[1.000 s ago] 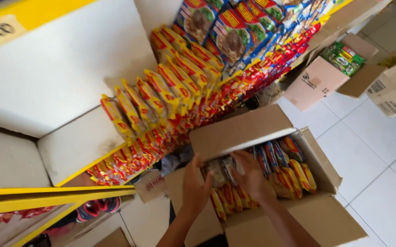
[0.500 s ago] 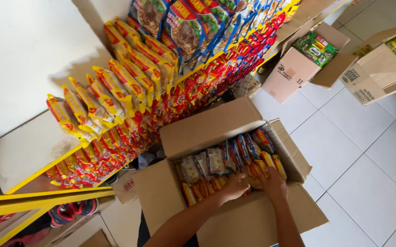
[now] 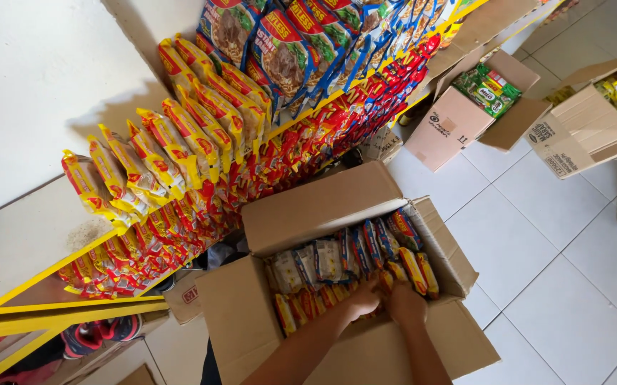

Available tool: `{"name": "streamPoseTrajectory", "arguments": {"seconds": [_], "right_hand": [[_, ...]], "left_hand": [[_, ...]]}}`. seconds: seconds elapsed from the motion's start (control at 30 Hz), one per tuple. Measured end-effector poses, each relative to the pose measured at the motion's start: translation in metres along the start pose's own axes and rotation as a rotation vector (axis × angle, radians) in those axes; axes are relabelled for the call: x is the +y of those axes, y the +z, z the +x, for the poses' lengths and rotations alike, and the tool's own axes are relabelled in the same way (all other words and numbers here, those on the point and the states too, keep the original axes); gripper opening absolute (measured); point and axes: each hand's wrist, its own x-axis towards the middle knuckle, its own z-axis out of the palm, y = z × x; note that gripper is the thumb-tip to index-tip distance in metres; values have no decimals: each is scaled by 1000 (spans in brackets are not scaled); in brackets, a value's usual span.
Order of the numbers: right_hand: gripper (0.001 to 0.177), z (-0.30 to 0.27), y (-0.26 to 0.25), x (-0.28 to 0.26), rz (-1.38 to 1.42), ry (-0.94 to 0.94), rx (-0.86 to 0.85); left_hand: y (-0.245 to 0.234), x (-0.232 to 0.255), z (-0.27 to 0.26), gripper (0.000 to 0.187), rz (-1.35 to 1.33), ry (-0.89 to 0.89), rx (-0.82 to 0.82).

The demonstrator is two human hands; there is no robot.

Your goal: The person stocks packs of instant noodles onto a retail shelf from a cardboard shipping box.

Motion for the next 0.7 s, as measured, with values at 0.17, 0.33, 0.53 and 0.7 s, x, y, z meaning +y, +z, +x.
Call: {"name": "streamPoseTrajectory", "arguments": {"seconds": [0.17,0.33,0.53,0.7], "right_hand": [[46,1,0,0,-28,2,-4],[49,-16,-21,-14,53,70,-26],[52,-22,-18,-10,260,141,133],[43,1,24,25,472,47,322]], "left_hand": [[0,-2,-3,56,-102,-6,-38],[15,-49,39,65,-487,156,-169],[-12,24,-34,59,-99,153,10],[-39,77,-118,62,229,263,70]]}}
